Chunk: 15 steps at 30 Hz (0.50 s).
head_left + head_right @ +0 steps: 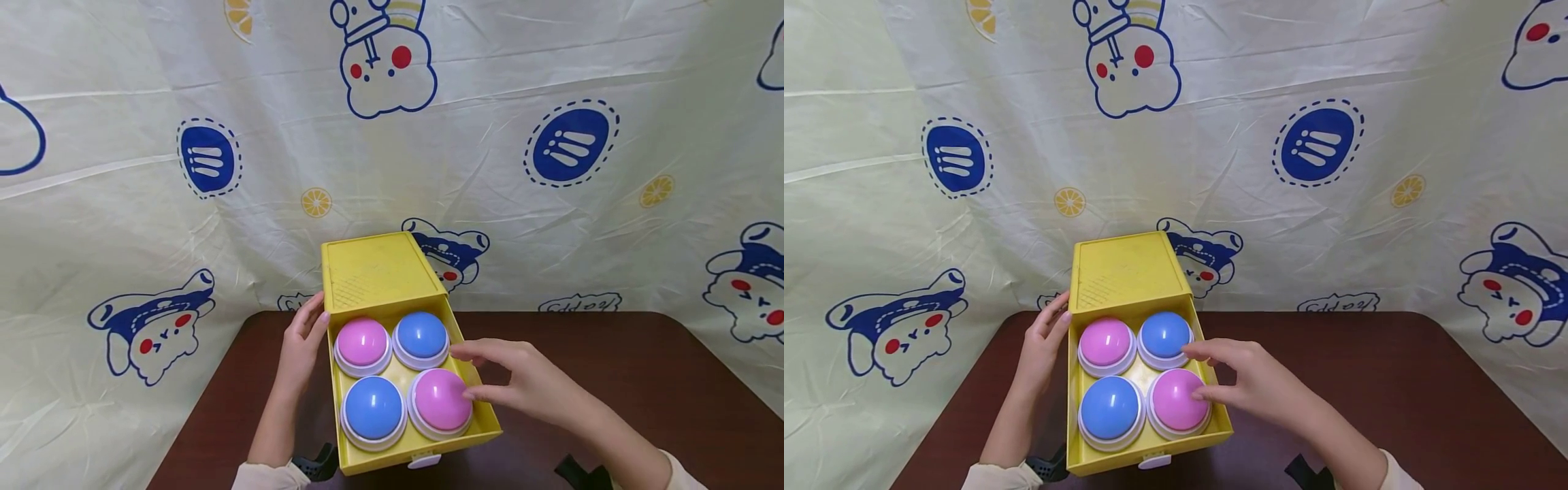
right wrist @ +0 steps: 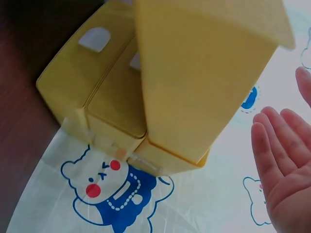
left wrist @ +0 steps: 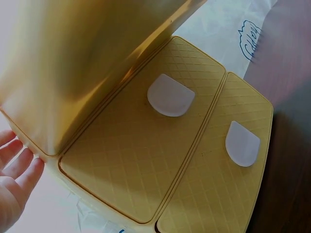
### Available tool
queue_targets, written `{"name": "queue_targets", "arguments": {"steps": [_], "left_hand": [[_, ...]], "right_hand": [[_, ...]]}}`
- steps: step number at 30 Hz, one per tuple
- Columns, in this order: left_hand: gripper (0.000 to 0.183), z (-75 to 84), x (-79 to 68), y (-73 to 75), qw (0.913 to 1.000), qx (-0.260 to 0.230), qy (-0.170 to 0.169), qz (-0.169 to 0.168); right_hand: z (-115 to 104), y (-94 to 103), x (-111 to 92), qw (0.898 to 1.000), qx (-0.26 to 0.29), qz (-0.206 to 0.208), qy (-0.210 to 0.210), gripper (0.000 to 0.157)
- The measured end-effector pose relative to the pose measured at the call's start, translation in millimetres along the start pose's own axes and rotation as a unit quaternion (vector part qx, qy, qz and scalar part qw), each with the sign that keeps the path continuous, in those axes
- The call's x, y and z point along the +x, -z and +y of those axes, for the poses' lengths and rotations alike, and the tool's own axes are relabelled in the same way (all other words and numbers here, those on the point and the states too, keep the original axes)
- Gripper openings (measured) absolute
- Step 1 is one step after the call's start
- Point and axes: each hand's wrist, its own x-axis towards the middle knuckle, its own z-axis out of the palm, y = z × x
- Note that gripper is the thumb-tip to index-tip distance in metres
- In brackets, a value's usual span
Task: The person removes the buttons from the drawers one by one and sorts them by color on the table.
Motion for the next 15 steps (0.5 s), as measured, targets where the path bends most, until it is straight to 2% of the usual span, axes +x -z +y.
{"name": "queue_targets", "arguments": {"steps": [6, 11, 15], "left_hand": [[0.042, -0.1, 0.2, 0.1, 1.0, -0.005, 0.0, 0.001], [0.041, 0.6, -0.3, -0.3, 1.0, -0.007, 0.002, 0.0], [0.041, 1.0, -0.3, -0.2, 1.0, -0.008, 0.005, 0.0]], "right_hand": [[6.5, 2.5, 15.0, 0.996, -0.014, -0.089, -0.006, 0.049], [7.9, 1.8, 25.9, 0.988, -0.022, -0.151, 0.028, 0.043], [9.6, 0.7, 30.5, 0.981, -0.027, -0.183, 0.058, 0.043]]}}
